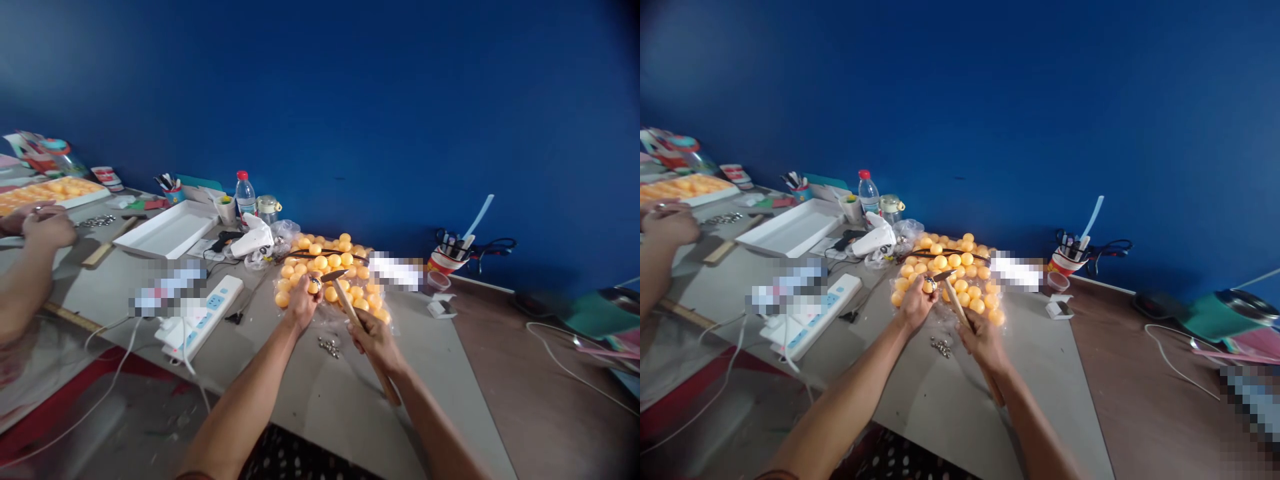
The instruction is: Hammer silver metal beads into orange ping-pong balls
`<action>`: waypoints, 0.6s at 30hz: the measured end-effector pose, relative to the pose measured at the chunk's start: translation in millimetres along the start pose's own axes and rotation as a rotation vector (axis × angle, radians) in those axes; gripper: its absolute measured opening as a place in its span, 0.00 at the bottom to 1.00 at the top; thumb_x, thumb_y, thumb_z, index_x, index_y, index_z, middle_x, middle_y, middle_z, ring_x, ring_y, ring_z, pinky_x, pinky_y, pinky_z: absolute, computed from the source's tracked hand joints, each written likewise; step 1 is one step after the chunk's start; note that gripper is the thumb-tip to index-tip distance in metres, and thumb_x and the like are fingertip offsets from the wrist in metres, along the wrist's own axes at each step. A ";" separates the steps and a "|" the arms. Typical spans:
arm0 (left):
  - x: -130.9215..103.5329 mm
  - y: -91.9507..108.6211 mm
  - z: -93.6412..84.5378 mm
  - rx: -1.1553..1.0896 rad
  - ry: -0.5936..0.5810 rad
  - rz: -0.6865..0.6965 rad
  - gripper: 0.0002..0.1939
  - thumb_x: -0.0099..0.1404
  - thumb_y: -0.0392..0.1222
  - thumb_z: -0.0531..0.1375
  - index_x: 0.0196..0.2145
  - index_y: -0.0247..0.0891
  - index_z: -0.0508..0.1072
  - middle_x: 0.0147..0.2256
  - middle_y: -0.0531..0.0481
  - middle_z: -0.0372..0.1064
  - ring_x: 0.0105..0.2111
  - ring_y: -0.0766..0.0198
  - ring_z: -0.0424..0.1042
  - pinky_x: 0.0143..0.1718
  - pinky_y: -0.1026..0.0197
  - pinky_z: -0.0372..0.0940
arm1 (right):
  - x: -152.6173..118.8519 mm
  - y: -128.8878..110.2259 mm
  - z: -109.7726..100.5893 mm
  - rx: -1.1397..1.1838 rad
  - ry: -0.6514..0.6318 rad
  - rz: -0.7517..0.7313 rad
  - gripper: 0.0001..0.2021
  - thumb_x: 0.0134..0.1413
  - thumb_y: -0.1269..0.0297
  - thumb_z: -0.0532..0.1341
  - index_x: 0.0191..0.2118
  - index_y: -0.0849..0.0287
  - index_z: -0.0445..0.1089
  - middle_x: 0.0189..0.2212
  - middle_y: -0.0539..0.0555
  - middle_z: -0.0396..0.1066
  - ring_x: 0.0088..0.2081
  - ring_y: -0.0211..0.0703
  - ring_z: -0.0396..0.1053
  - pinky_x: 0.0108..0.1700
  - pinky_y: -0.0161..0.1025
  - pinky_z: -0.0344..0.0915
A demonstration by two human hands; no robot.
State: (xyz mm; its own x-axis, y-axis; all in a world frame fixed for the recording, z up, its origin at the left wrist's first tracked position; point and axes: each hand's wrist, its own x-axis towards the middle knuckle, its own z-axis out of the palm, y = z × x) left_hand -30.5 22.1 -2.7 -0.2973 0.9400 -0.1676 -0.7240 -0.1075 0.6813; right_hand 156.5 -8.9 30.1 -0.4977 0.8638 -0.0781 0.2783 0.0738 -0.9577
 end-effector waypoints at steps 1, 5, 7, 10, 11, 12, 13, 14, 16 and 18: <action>0.1 0.3 -0.3 0.005 -0.003 0.003 0.13 0.62 0.51 0.62 0.36 0.38 0.70 0.29 0.50 0.66 0.22 0.69 0.60 0.22 0.66 0.53 | 0.9 0.5 0.8 -0.022 -0.009 0.013 0.16 0.51 0.57 0.60 0.43 0.62 0.71 0.17 0.43 0.59 0.17 0.32 0.57 0.20 0.31 0.57; -1.2 3.6 -1.0 0.020 0.012 -0.013 0.15 0.57 0.49 0.66 0.35 0.37 0.69 0.30 0.51 0.65 0.22 0.72 0.61 0.20 0.67 0.51 | 4.3 4.0 3.4 -0.067 -0.042 0.096 0.10 0.51 0.58 0.58 0.34 0.60 0.69 0.15 0.43 0.59 0.16 0.32 0.57 0.19 0.31 0.56; -2.0 5.3 -0.8 0.018 0.033 -0.024 0.16 0.56 0.50 0.67 0.36 0.37 0.69 0.30 0.52 0.65 0.21 0.72 0.61 0.20 0.67 0.51 | 4.8 4.8 3.9 -0.064 -0.041 0.104 0.09 0.51 0.59 0.58 0.33 0.59 0.68 0.15 0.42 0.59 0.15 0.32 0.57 0.19 0.30 0.56; -3.0 7.0 -0.2 -0.005 0.040 -0.025 0.17 0.57 0.49 0.67 0.37 0.37 0.69 0.29 0.53 0.65 0.21 0.72 0.61 0.21 0.68 0.52 | 4.4 3.8 3.9 -0.058 -0.049 0.110 0.07 0.50 0.60 0.59 0.31 0.59 0.67 0.16 0.42 0.59 0.16 0.31 0.57 0.19 0.30 0.55; -3.2 7.3 0.0 -0.008 0.039 -0.024 0.17 0.57 0.49 0.67 0.37 0.37 0.69 0.29 0.53 0.65 0.21 0.72 0.61 0.21 0.68 0.52 | 4.2 3.2 3.8 -0.056 -0.051 0.111 0.07 0.50 0.61 0.59 0.31 0.59 0.67 0.16 0.42 0.59 0.16 0.31 0.57 0.19 0.30 0.55; -3.4 7.7 0.2 -0.010 0.039 -0.023 0.16 0.58 0.49 0.67 0.38 0.37 0.69 0.28 0.53 0.65 0.21 0.72 0.61 0.21 0.68 0.52 | 4.0 2.6 3.7 -0.054 -0.054 0.109 0.07 0.50 0.61 0.59 0.31 0.59 0.67 0.16 0.42 0.59 0.16 0.31 0.57 0.19 0.30 0.55; -3.5 7.9 0.4 -0.010 0.041 -0.022 0.16 0.58 0.49 0.67 0.38 0.37 0.69 0.28 0.53 0.65 0.21 0.72 0.61 0.21 0.68 0.52 | 3.8 2.2 3.5 -0.054 -0.054 0.104 0.07 0.50 0.61 0.60 0.31 0.59 0.67 0.16 0.42 0.59 0.16 0.31 0.57 0.19 0.30 0.55; -3.5 8.1 0.5 -0.011 0.045 -0.020 0.16 0.58 0.49 0.66 0.38 0.37 0.69 0.28 0.53 0.65 0.21 0.72 0.61 0.21 0.68 0.53 | 3.6 2.0 3.3 -0.056 -0.055 0.098 0.07 0.50 0.61 0.60 0.31 0.59 0.67 0.16 0.43 0.58 0.16 0.31 0.57 0.19 0.30 0.55; -3.5 8.0 0.6 -0.013 0.044 -0.019 0.16 0.57 0.48 0.67 0.38 0.38 0.68 0.29 0.53 0.65 0.21 0.71 0.61 0.22 0.67 0.53 | 3.0 2.4 2.5 -0.056 -0.054 0.082 0.08 0.51 0.60 0.59 0.32 0.60 0.68 0.16 0.43 0.58 0.16 0.31 0.56 0.19 0.31 0.55; -3.5 7.0 0.5 -0.006 0.037 -0.017 0.17 0.56 0.47 0.67 0.37 0.38 0.68 0.29 0.53 0.65 0.22 0.71 0.61 0.22 0.67 0.52 | 2.3 3.4 1.4 -0.036 -0.048 0.063 0.09 0.52 0.59 0.59 0.34 0.60 0.69 0.17 0.43 0.58 0.16 0.32 0.56 0.19 0.31 0.56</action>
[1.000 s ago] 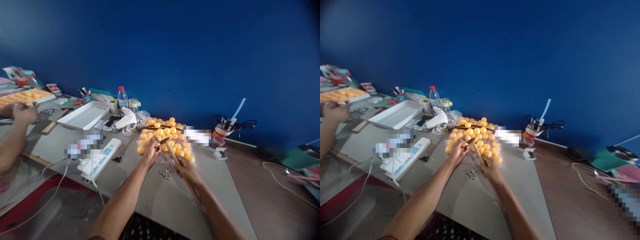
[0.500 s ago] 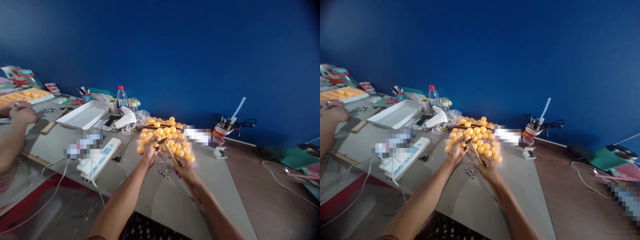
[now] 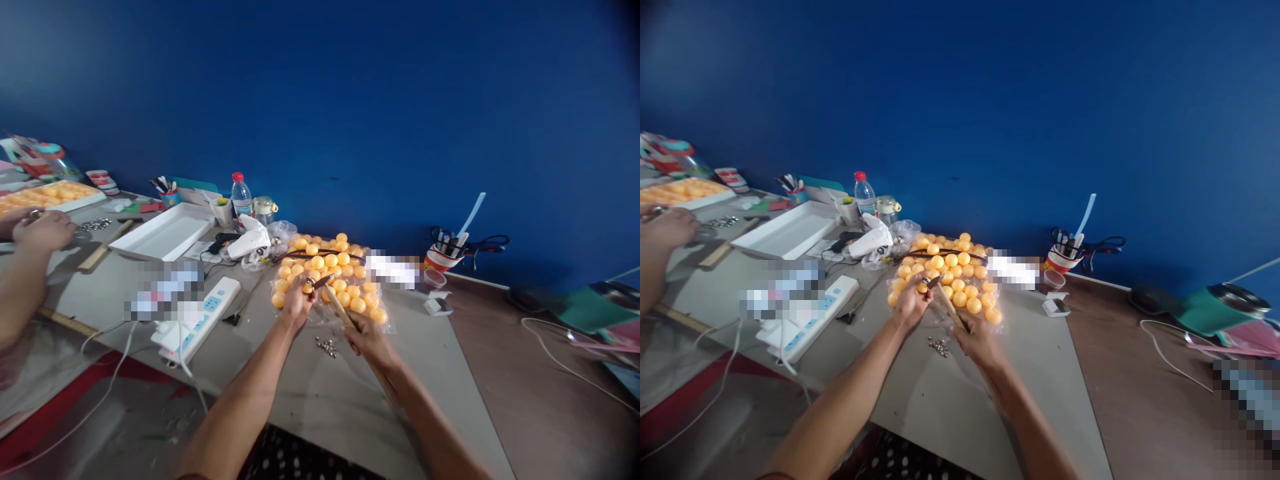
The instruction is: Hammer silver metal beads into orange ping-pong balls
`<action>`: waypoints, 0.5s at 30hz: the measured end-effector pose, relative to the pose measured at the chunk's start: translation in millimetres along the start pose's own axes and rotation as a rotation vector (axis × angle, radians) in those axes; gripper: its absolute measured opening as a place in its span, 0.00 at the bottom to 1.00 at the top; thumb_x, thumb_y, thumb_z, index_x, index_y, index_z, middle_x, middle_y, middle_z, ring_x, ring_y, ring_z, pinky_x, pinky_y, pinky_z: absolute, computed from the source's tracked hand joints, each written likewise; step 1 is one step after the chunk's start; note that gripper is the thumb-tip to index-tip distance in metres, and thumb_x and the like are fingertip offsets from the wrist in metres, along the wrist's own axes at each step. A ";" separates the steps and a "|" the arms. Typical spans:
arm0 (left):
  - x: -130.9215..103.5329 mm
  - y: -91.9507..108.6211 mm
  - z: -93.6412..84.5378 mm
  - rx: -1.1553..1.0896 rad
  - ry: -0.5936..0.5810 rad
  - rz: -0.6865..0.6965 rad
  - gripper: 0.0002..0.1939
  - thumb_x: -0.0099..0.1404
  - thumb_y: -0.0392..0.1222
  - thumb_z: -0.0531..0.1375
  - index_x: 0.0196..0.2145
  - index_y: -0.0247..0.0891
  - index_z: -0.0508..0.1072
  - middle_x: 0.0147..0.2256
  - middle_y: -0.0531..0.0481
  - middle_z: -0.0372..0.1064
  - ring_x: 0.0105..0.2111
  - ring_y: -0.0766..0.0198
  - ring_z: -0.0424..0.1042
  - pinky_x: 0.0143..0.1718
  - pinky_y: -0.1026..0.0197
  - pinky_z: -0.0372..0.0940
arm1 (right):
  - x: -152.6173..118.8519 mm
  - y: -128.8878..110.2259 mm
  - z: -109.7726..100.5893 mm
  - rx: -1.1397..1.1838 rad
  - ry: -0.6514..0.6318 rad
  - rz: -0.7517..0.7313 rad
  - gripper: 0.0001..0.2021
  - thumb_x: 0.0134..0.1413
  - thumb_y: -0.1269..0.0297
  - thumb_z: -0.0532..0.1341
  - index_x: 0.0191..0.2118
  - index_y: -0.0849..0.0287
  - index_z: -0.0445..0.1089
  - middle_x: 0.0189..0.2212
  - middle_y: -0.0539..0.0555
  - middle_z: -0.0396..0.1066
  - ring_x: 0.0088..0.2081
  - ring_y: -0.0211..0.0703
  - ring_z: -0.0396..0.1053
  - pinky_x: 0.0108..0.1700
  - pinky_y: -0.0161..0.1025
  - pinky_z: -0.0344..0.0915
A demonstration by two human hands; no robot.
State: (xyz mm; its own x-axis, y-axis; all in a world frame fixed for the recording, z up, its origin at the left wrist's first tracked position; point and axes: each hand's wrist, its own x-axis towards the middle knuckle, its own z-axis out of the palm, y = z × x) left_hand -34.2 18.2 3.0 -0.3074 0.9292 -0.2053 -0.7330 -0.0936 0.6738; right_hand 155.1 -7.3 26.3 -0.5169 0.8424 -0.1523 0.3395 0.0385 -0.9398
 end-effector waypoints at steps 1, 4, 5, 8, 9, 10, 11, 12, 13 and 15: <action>0.1 -0.7 -0.1 0.005 -0.004 0.001 0.17 0.55 0.47 0.68 0.37 0.37 0.68 0.29 0.53 0.65 0.22 0.71 0.61 0.22 0.66 0.52 | -0.4 0.5 -0.6 0.016 0.003 -0.009 0.11 0.52 0.58 0.59 0.36 0.61 0.69 0.17 0.43 0.58 0.17 0.32 0.57 0.20 0.31 0.56; 1.1 -3.4 -0.5 0.021 -0.010 0.007 0.15 0.56 0.49 0.67 0.34 0.37 0.69 0.28 0.52 0.64 0.21 0.71 0.60 0.22 0.66 0.51 | -1.4 0.3 -1.9 0.050 0.019 -0.021 0.16 0.52 0.56 0.59 0.43 0.61 0.70 0.18 0.43 0.59 0.17 0.33 0.57 0.20 0.32 0.57; 1.6 -4.2 -0.6 0.024 -0.010 0.008 0.15 0.57 0.50 0.66 0.34 0.37 0.69 0.28 0.52 0.64 0.21 0.71 0.60 0.22 0.66 0.52 | -1.7 -0.4 -2.0 0.048 0.024 -0.023 0.17 0.52 0.56 0.60 0.45 0.61 0.70 0.18 0.43 0.59 0.18 0.33 0.57 0.21 0.32 0.57; 3.9 -6.2 -1.0 0.026 0.004 0.013 0.14 0.62 0.52 0.62 0.33 0.38 0.70 0.27 0.52 0.63 0.21 0.70 0.59 0.22 0.65 0.53 | -2.8 -3.6 -1.1 0.013 0.029 -0.039 0.16 0.52 0.56 0.60 0.42 0.61 0.70 0.17 0.44 0.59 0.18 0.34 0.57 0.21 0.32 0.57; 4.6 -6.7 -1.1 0.031 0.013 0.016 0.14 0.64 0.52 0.60 0.33 0.38 0.70 0.26 0.51 0.63 0.21 0.69 0.58 0.21 0.65 0.53 | -3.2 -4.6 -0.4 -0.002 0.032 -0.046 0.15 0.52 0.56 0.60 0.40 0.61 0.70 0.17 0.44 0.59 0.18 0.34 0.57 0.21 0.32 0.56; 5.3 -7.3 -1.2 0.040 0.021 0.021 0.14 0.65 0.52 0.58 0.33 0.38 0.70 0.26 0.51 0.63 0.20 0.69 0.58 0.21 0.64 0.52 | -3.6 -5.4 0.3 -0.013 0.036 -0.052 0.13 0.52 0.56 0.60 0.38 0.61 0.70 0.17 0.44 0.59 0.18 0.34 0.57 0.21 0.32 0.56; 5.8 -7.9 -1.4 0.051 0.026 0.028 0.14 0.66 0.52 0.57 0.33 0.38 0.70 0.25 0.51 0.63 0.20 0.69 0.58 0.20 0.64 0.51 | -3.9 -5.9 1.1 -0.020 0.043 -0.057 0.13 0.52 0.56 0.59 0.36 0.61 0.69 0.17 0.44 0.59 0.18 0.34 0.57 0.21 0.32 0.56; 6.1 -8.5 -1.6 0.061 0.028 0.036 0.14 0.67 0.52 0.56 0.33 0.38 0.70 0.25 0.51 0.63 0.19 0.69 0.57 0.20 0.64 0.51 | -4.1 -6.0 2.0 -0.023 0.052 -0.060 0.12 0.51 0.56 0.59 0.35 0.60 0.69 0.17 0.44 0.59 0.18 0.34 0.57 0.21 0.33 0.56; 6.4 -9.1 -1.7 0.071 0.026 0.044 0.14 0.67 0.51 0.56 0.33 0.37 0.71 0.25 0.50 0.63 0.19 0.69 0.57 0.20 0.64 0.50 | -4.1 -5.8 2.8 -0.025 0.056 -0.061 0.12 0.51 0.56 0.59 0.34 0.60 0.69 0.18 0.44 0.58 0.18 0.34 0.57 0.21 0.33 0.56; 6.6 -10.2 -1.9 0.085 0.014 0.055 0.13 0.66 0.51 0.57 0.34 0.37 0.71 0.25 0.51 0.63 0.19 0.69 0.58 0.20 0.64 0.50 | -3.2 -4.1 4.2 -0.034 0.051 -0.057 0.11 0.51 0.56 0.59 0.33 0.59 0.68 0.18 0.45 0.58 0.18 0.34 0.57 0.21 0.32 0.56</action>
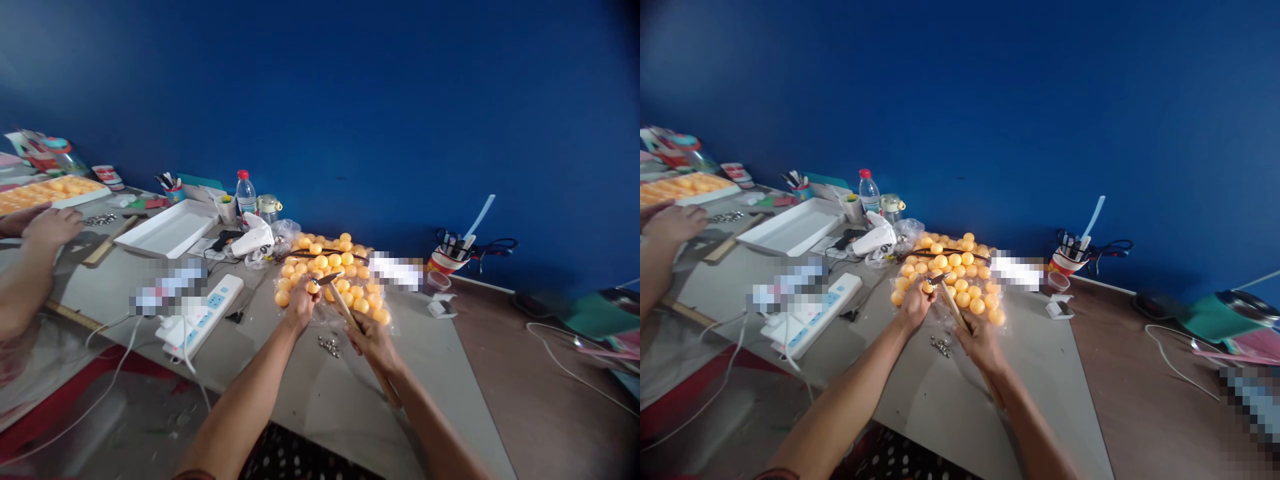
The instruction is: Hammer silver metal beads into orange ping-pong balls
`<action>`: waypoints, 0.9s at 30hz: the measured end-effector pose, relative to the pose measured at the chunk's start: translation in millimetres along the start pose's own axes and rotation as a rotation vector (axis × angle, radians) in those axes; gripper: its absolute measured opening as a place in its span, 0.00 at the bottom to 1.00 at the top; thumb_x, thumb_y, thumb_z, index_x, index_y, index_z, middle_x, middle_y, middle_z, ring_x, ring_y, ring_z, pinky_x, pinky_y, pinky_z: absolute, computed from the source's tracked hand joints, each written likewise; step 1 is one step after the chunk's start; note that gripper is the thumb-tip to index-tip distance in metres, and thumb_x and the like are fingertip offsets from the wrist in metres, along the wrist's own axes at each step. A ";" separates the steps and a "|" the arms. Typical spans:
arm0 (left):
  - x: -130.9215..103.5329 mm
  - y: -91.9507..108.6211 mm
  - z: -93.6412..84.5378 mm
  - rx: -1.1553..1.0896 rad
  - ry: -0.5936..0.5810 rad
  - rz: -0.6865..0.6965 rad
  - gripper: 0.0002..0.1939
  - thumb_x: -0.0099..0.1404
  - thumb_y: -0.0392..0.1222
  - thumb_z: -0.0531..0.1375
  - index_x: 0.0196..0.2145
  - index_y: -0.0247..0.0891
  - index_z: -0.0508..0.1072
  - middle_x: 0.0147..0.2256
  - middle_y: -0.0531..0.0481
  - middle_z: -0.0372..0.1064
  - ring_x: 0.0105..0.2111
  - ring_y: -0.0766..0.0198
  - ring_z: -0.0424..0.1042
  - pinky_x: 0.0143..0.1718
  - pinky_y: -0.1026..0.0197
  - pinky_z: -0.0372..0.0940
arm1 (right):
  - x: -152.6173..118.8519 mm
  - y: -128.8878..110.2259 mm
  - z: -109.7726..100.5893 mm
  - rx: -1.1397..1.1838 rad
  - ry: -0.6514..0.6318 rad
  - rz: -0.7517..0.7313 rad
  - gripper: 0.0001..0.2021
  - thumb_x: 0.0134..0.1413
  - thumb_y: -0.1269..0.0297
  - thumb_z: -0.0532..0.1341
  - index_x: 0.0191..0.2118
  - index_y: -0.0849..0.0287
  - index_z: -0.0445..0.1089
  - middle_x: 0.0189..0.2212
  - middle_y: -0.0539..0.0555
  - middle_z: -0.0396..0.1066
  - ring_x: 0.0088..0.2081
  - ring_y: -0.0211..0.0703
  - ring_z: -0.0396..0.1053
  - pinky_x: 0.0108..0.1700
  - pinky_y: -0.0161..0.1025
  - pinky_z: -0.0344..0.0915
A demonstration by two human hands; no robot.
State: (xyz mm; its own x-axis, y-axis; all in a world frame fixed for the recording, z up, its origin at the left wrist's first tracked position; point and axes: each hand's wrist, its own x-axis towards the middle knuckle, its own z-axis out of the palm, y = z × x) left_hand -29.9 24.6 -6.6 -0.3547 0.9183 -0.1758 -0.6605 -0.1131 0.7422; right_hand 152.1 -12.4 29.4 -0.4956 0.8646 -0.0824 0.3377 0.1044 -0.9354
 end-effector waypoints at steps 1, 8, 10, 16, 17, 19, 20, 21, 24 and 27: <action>0.1 -0.4 0.0 0.004 -0.003 0.006 0.13 0.64 0.50 0.59 0.34 0.37 0.71 0.25 0.51 0.64 0.19 0.69 0.58 0.19 0.65 0.49 | 0.8 1.5 0.7 -0.013 -0.001 0.005 0.10 0.51 0.56 0.59 0.33 0.59 0.68 0.18 0.45 0.58 0.19 0.34 0.57 0.21 0.32 0.55; 2.5 2.0 0.7 0.014 0.044 0.028 0.15 0.60 0.51 0.63 0.35 0.36 0.70 0.26 0.52 0.65 0.19 0.70 0.60 0.18 0.66 0.50 | 6.1 12.0 2.8 -0.091 -0.004 0.020 0.08 0.51 0.60 0.59 0.31 0.59 0.68 0.18 0.46 0.60 0.19 0.34 0.56 0.20 0.31 0.54; 2.0 4.1 1.0 0.029 0.036 0.016 0.14 0.60 0.50 0.63 0.36 0.36 0.70 0.26 0.52 0.66 0.19 0.70 0.61 0.19 0.66 0.50 | 5.9 10.9 2.4 -0.092 -0.004 0.015 0.07 0.51 0.61 0.59 0.31 0.59 0.67 0.17 0.45 0.60 0.19 0.34 0.56 0.20 0.31 0.54; -3.3 7.7 2.5 0.026 0.001 0.009 0.13 0.58 0.46 0.65 0.36 0.38 0.68 0.28 0.52 0.66 0.20 0.70 0.60 0.19 0.67 0.50 | 3.1 4.1 -1.9 -0.031 -0.009 0.024 0.08 0.51 0.59 0.60 0.32 0.59 0.68 0.17 0.44 0.58 0.18 0.33 0.56 0.20 0.31 0.55; -3.8 7.8 2.6 0.027 -0.003 0.009 0.12 0.57 0.45 0.65 0.35 0.38 0.68 0.28 0.52 0.65 0.20 0.71 0.60 0.19 0.67 0.50 | 2.6 3.4 -2.9 -0.005 -0.010 0.023 0.10 0.51 0.58 0.60 0.34 0.59 0.69 0.18 0.44 0.58 0.18 0.33 0.56 0.20 0.31 0.56; -4.1 7.6 2.7 0.028 -0.005 0.013 0.12 0.57 0.45 0.66 0.32 0.37 0.68 0.27 0.52 0.64 0.21 0.71 0.59 0.19 0.67 0.49 | 1.7 2.5 -4.6 0.042 -0.005 0.018 0.12 0.51 0.56 0.60 0.38 0.59 0.70 0.18 0.43 0.58 0.18 0.33 0.56 0.20 0.32 0.57; -3.9 7.3 2.6 0.030 -0.005 0.016 0.12 0.58 0.46 0.66 0.31 0.37 0.67 0.27 0.52 0.63 0.21 0.71 0.59 0.19 0.66 0.49 | 1.5 2.3 -5.1 0.058 -0.002 0.017 0.13 0.52 0.56 0.60 0.39 0.59 0.70 0.18 0.43 0.57 0.17 0.33 0.56 0.20 0.32 0.57; -3.7 6.8 2.4 0.034 -0.005 0.017 0.13 0.58 0.46 0.66 0.31 0.37 0.67 0.26 0.52 0.63 0.21 0.71 0.59 0.19 0.66 0.49 | 1.4 2.2 -5.2 0.067 0.000 0.016 0.14 0.52 0.55 0.60 0.39 0.59 0.70 0.18 0.43 0.57 0.17 0.33 0.56 0.20 0.32 0.57; -3.2 4.8 1.8 0.044 -0.026 0.017 0.13 0.60 0.48 0.65 0.31 0.37 0.68 0.25 0.51 0.62 0.21 0.70 0.58 0.20 0.65 0.49 | 3.1 3.7 -4.0 0.031 -0.012 0.008 0.12 0.51 0.56 0.59 0.37 0.59 0.69 0.18 0.44 0.58 0.17 0.33 0.56 0.20 0.32 0.56; -3.8 2.6 1.6 0.041 -0.057 0.016 0.15 0.61 0.51 0.65 0.33 0.37 0.70 0.26 0.50 0.62 0.22 0.68 0.58 0.20 0.64 0.49 | 5.6 6.6 -2.1 -0.044 -0.011 0.017 0.10 0.50 0.58 0.59 0.34 0.59 0.68 0.17 0.44 0.59 0.17 0.33 0.57 0.20 0.32 0.55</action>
State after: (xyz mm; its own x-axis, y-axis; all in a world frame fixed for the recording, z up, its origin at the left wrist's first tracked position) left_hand -29.2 21.4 -3.0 -0.3258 0.9369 -0.1271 -0.6272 -0.1136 0.7706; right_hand 153.2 -5.8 23.5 -0.4981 0.8610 -0.1026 0.3811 0.1111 -0.9179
